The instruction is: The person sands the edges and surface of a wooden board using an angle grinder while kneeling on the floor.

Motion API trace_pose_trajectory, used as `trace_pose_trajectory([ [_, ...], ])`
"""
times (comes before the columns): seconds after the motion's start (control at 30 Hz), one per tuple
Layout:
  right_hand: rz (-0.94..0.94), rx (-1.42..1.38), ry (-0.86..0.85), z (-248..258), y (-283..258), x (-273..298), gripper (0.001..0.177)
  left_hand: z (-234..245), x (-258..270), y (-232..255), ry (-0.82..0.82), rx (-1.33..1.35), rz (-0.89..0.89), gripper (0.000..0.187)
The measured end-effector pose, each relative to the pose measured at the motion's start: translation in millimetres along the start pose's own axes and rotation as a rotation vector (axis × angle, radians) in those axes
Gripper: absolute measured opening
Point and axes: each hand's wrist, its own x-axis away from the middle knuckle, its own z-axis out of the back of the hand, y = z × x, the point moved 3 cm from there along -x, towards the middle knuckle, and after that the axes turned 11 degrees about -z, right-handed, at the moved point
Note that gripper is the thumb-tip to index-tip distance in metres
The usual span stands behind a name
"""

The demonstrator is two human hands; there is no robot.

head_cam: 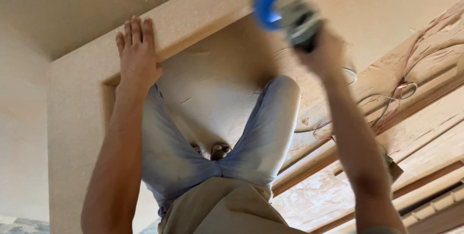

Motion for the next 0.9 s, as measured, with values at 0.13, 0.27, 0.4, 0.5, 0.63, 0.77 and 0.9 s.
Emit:
trace_pose_trajectory([
  [0.13,0.403,-0.181,0.371,70,88,-70,0.051,3,2,1,-0.013,0.008,0.001,0.123],
  [0.27,0.289,-0.386,0.347,96,136,-97,0.049,2,1,1,0.002,0.007,0.001,0.124],
  [0.4,0.522,-0.321,0.450,73,110,-71,0.069,1,3,1,0.036,-0.006,-0.022,0.120],
  [0.5,0.266,-0.383,0.245,34,72,-43,0.074,1,7,-1,0.047,0.012,-0.012,0.122],
  [0.63,0.427,-0.133,0.169,-13,-6,11,0.067,-2,4,-1,0.042,0.004,-0.015,0.125],
  [0.77,0.317,0.017,-0.088,-53,-69,46,0.077,-2,3,-1,0.045,-0.005,-0.023,0.122],
  [0.9,0.683,0.098,0.096,-63,-89,62,0.083,0,2,0,0.036,-0.005,-0.024,0.122],
])
